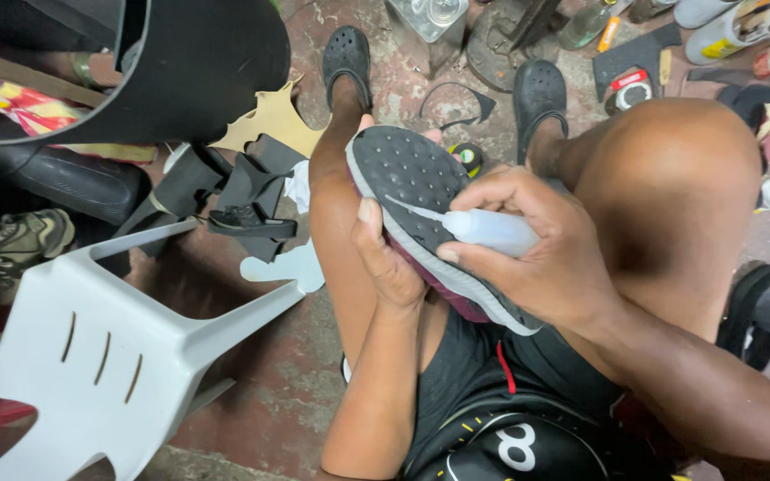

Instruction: The person applies adhesive from a bottle onto the edges and sole of a shoe, using their fingers to spread the liquid along the contact surfaces.

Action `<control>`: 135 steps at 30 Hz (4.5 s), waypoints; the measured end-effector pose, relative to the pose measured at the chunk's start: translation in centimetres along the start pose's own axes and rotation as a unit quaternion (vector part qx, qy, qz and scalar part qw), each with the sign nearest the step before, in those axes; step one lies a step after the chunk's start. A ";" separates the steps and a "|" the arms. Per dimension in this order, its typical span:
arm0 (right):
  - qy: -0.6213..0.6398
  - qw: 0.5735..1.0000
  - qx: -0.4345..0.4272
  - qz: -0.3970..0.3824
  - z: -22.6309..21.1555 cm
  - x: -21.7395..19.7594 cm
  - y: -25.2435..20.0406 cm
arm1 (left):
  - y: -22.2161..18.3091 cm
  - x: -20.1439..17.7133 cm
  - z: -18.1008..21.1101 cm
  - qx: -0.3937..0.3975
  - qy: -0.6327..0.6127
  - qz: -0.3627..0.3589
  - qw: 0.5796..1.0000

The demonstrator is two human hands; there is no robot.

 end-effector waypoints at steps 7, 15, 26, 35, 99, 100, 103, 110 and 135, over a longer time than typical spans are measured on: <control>0.098 0.991 0.079 -0.052 2.7 1.3 0.6 | -0.7 -1.7 -2.6 -0.055 0.017 0.039 0.998; 0.046 0.998 0.032 -0.026 2.9 1.2 0.7 | -1.5 -2.1 -3.2 -0.079 0.065 0.023 0.994; 0.014 0.999 0.050 0.015 3.7 0.8 1.4 | -1.4 -0.9 -2.6 -0.022 0.191 -0.006 0.981; 0.194 0.973 0.101 -0.076 3.9 0.9 0.7 | -0.6 -3.0 -4.7 -0.157 -0.056 0.035 0.985; 0.395 0.916 0.001 0.075 3.6 -11.9 -4.8 | -7.4 7.3 -3.8 -0.336 0.023 -0.335 0.880; 0.390 0.918 0.005 0.074 3.9 -11.9 -4.8 | -7.5 7.1 -3.9 -0.334 0.029 -0.334 0.881; 0.374 0.925 -0.006 0.063 3.9 -11.8 -4.5 | -7.7 7.0 -4.1 -0.328 0.028 -0.331 0.884; 0.396 0.917 -0.001 0.051 3.7 -11.6 -4.0 | -8.1 7.0 -4.4 -0.325 0.057 -0.309 0.892; 0.277 0.960 -0.004 0.028 1.8 -9.8 -2.6 | -7.6 6.0 -6.3 -0.358 0.050 -0.287 0.887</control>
Point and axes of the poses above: each hand's wrist, its own y-axis towards the middle knuckle, its own x-axis out of the palm, z = x × y, the point moved 9 cm from there along y, towards the middle knuckle, and after that the axes turned 2 degrees about y, right-handed, at the moved point
